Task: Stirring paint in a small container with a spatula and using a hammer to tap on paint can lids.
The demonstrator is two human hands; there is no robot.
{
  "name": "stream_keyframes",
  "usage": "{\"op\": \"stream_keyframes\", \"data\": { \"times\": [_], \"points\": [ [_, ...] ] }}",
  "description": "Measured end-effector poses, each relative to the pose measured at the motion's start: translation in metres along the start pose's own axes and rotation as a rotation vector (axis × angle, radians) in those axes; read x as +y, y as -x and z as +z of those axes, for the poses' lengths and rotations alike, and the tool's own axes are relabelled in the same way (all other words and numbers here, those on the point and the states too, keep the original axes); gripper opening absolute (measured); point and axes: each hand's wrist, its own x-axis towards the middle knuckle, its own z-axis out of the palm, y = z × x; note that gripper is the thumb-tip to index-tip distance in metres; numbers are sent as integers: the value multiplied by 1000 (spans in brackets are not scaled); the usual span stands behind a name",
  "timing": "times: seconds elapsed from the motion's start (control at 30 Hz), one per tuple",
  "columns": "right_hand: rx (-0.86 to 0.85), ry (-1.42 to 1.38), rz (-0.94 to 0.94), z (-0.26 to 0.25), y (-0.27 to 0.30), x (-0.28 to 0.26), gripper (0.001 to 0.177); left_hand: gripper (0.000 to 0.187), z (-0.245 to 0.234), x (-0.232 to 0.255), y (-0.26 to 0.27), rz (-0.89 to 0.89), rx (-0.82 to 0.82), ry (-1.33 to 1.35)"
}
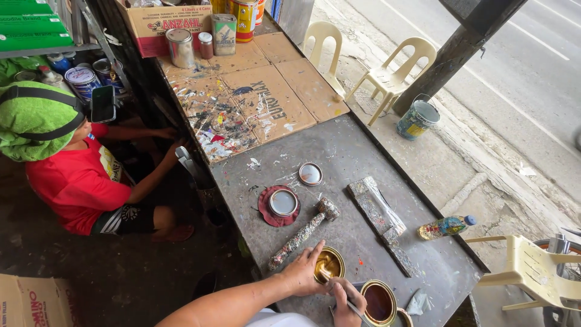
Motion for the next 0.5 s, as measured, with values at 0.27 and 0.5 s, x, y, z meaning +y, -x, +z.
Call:
{"op": "stream_keyframes", "data": {
  "times": [0.27, 0.5],
  "points": [
    [-41, -111, -8, -8, -16, -5, 28, 134, -3, 4, 4, -20, -19, 17],
    [-216, -16, 134, -3, -50, 30, 27, 137, -6, 5, 6, -19, -25, 44]
  ]
}}
